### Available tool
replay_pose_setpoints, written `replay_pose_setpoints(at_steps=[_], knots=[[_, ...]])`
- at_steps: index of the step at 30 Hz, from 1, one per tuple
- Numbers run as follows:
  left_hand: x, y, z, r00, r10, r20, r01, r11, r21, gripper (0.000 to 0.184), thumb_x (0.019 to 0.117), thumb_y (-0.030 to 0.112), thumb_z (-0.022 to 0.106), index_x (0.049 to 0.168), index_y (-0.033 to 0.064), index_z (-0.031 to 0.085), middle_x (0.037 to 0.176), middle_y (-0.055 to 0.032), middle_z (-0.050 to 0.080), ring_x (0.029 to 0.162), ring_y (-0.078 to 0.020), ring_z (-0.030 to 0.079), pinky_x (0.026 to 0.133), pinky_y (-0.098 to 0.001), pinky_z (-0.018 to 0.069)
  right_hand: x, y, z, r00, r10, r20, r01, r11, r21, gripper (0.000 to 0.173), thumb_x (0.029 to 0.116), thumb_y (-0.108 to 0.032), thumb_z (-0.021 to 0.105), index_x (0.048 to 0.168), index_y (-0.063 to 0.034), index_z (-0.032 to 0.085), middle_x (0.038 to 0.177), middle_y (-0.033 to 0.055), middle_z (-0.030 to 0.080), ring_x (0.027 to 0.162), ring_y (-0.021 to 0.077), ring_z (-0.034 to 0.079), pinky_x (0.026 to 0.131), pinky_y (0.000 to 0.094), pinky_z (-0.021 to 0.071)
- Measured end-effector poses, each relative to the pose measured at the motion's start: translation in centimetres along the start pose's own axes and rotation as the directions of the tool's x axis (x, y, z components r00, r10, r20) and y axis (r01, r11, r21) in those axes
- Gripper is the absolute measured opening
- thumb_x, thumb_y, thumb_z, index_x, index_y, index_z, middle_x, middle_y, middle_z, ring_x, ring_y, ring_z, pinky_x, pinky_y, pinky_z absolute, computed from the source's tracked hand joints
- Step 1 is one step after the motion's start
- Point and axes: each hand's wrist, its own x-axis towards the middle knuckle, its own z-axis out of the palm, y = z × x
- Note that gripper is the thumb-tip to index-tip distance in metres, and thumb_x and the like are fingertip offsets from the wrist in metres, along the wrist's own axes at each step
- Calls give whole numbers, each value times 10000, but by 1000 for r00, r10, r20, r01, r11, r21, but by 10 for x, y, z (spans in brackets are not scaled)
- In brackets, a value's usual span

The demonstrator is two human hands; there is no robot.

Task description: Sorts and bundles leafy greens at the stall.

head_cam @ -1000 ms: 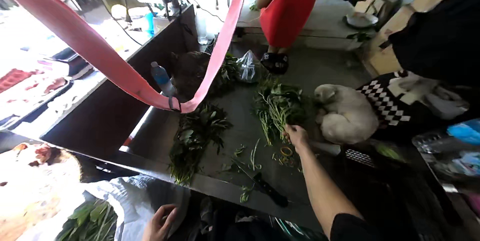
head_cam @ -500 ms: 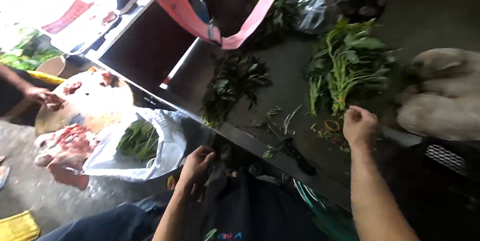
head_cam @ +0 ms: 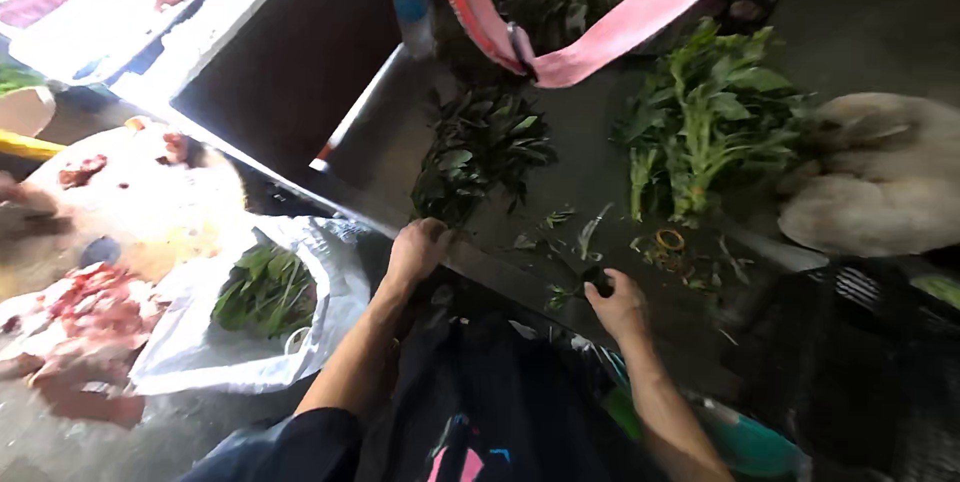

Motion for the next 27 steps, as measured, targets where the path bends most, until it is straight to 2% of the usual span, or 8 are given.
replay_pose_setpoints(at_steps=[2, 5, 9, 12, 15, 20, 23, 27], knots=[[20, 10, 18, 995, -17, 95, 1, 986, 167, 489, 963, 444, 658, 1342, 135, 651, 1353, -176, 626, 1268, -363, 590, 1059, -585, 466, 7, -4, 2, 999, 38, 28, -36, 997, -68, 561, 953, -276, 713, 1422, -10, 561, 1356, 257, 616, 1290, 438, 567, 1096, 616, 421], [32, 22, 34, 992, -74, 106, 25, 913, 406, 680, 889, 435, 735, 1439, 97, 522, 1432, -282, 507, 1308, -481, 508, 1030, -644, 441, 11, -8, 8, 996, 72, 50, -65, 989, -132, 505, 977, -272, 670, 1408, -23, 584, 1405, 221, 590, 1344, 407, 525, 1120, 609, 391], [37, 22, 36, 997, -5, 80, -34, 876, 481, 633, 891, 289, 747, 1433, 58, 517, 1462, -294, 473, 1341, -487, 476, 1058, -638, 419, -1, -11, 7, 991, 127, -43, -128, 991, -29, 512, 950, -247, 706, 1374, 15, 588, 1362, 241, 600, 1298, 376, 568, 1116, 509, 441], [36, 12, 29, 998, 30, 52, -47, 929, 367, 558, 872, 260, 748, 1358, 44, 578, 1428, -266, 512, 1300, -445, 530, 1038, -582, 472, -14, -12, 1, 970, 225, -88, -220, 973, 68, 519, 942, -262, 722, 1346, 36, 591, 1354, 247, 594, 1275, 366, 584, 1089, 491, 471], [29, 10, 12, 995, 101, -5, -98, 974, 205, 417, 859, 233, 753, 1204, 19, 658, 1282, -226, 622, 1163, -390, 629, 972, -565, 516, -22, -3, -11, 931, 355, -88, -338, 927, 165, 524, 948, -280, 720, 1352, 28, 589, 1358, 248, 586, 1277, 373, 578, 1075, 522, 472], [19, 63, -29, 961, 227, -157, -237, 971, -42, 251, 898, 184, 732, 1089, 25, 698, 996, -153, 710, 921, -295, 694, 842, -547, 555, -21, 24, -36, 936, 342, -83, -306, 907, 288, 515, 948, -278, 745, 1323, 46, 607, 1340, 285, 593, 1296, 410, 555, 1105, 563, 426], [18, 105, -42, 933, 225, -282, -303, 911, -278, 180, 918, 140, 744, 1062, 44, 697, 989, -105, 712, 888, -227, 677, 813, -499, 552, -20, 33, -58, 959, 274, -74, -243, 929, 280, 514, 943, -277, 759, 1308, 53, 612, 1325, 282, 604, 1274, 410, 571, 1097, 573, 434], [-3, 151, -40, 834, 338, -437, -527, 725, -444, 141, 900, 87, 699, 1034, 84, 654, 1064, -29, 727, 883, -109, 680, 767, -332, 571, -23, 48, -74, 976, 198, -94, -157, 930, 331, 509, 933, -277, 769, 1267, 77, 619, 1267, 295, 619, 1214, 422, 595, 1056, 584, 459]])
